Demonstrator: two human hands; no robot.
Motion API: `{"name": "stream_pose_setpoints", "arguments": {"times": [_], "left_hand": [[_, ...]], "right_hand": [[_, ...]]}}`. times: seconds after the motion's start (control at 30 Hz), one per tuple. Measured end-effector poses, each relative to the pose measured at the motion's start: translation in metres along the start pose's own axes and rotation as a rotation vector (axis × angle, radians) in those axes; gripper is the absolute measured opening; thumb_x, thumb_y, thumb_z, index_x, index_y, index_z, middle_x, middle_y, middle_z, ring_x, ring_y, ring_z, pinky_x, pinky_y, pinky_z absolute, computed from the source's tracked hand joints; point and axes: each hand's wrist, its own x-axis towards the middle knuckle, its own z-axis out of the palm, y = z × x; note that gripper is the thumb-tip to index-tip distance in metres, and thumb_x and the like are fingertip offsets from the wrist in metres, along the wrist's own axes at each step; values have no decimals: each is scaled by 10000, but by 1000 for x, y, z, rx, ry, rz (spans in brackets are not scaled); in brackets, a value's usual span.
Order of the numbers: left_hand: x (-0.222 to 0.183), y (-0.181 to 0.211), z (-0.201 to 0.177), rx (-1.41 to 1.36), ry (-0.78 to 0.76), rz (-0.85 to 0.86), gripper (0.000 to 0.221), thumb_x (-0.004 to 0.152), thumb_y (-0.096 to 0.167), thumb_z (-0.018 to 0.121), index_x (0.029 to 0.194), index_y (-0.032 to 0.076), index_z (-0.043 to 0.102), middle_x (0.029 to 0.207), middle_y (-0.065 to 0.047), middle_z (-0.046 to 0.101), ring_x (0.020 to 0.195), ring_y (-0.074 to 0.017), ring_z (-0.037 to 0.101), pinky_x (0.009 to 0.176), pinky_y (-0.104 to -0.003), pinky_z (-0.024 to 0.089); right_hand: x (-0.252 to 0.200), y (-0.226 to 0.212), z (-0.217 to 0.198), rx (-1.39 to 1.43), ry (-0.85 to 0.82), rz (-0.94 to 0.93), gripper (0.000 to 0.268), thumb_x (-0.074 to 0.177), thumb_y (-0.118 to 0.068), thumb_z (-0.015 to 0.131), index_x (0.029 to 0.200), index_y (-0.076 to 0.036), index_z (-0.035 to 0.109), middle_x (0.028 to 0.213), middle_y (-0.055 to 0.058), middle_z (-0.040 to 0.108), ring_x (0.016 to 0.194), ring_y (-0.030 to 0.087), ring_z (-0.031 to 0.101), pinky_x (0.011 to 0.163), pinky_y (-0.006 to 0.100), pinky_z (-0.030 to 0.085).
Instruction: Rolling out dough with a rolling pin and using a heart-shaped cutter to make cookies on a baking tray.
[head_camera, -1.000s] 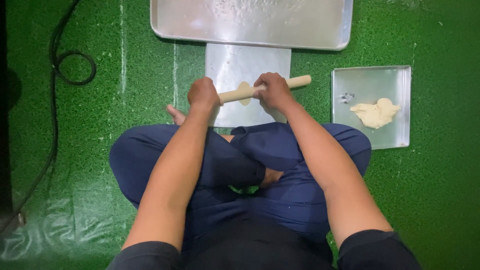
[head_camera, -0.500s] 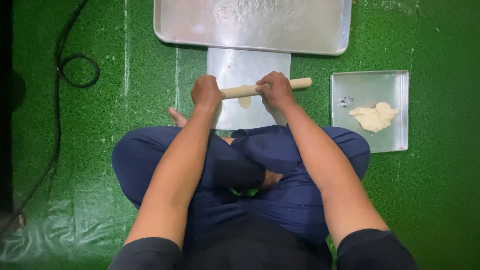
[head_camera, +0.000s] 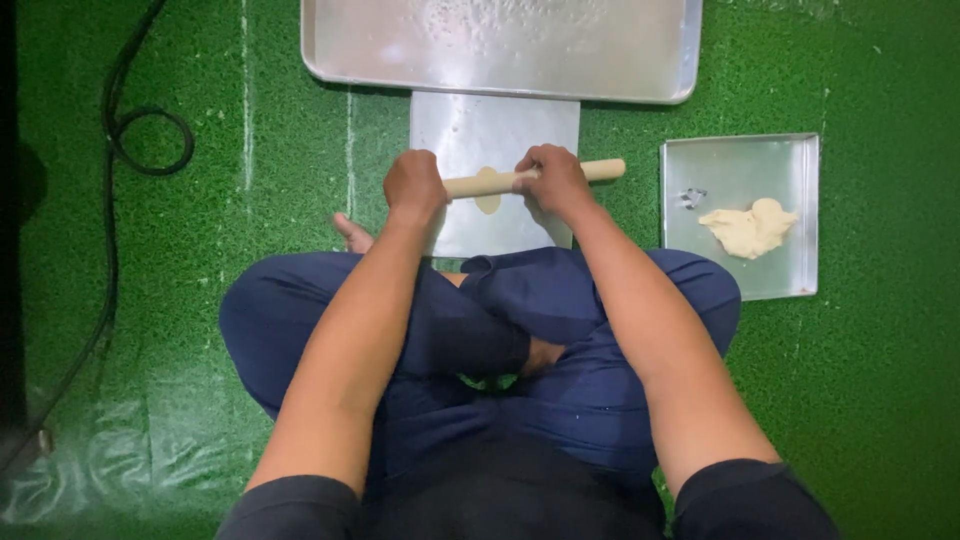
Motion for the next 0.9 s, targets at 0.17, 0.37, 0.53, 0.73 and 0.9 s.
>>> {"name": "stream_pose_setpoints", "arguments": {"times": [0.17,0.37,0.53,0.73,0.9], "left_hand": [[-5,8,-11,53,-39,4,288,768,57,892,1013,-36,770,954,-228,705,1005,-466,723,815,-613,595],[-4,6,-15,-15,20,35,275,795,59,868,1030,-42,765,980,-251,690,1017,-484,710,825,-640,595],[-9,4,-3,106,-50,89,298,735,60,918,985,-18,776,957,-209,687,1001,-455,718,810,-626,585],[-3,3,-7,-51,-6,50,417,767,105,916,1087,-84,725,1019,-264,671,1047,-502,691,835,-672,574],[-2,-2,14,58,-73,62,398,682,56,957,1021,-26,767,961,-226,698,1014,-471,716,825,-647,579]], "right_hand": [[-4,3,0,-5,-22,55,224,848,-226,860,1047,-177,769,1028,107,693,1119,325,660,1000,460,528],[-1,-6,-3,12,17,77,139,898,-208,813,1031,-183,781,1017,91,701,1096,312,673,972,449,539],[-3,8,3,-5,-78,115,383,699,-173,942,1037,-195,764,1023,71,712,1114,301,682,990,439,540],[-4,-9,-6,35,44,72,195,842,-150,855,1016,-171,770,1028,95,717,1102,327,687,964,444,548],[-8,0,-2,16,-53,82,364,708,-98,916,1038,-164,778,1024,100,712,1108,324,682,987,452,540]]}}
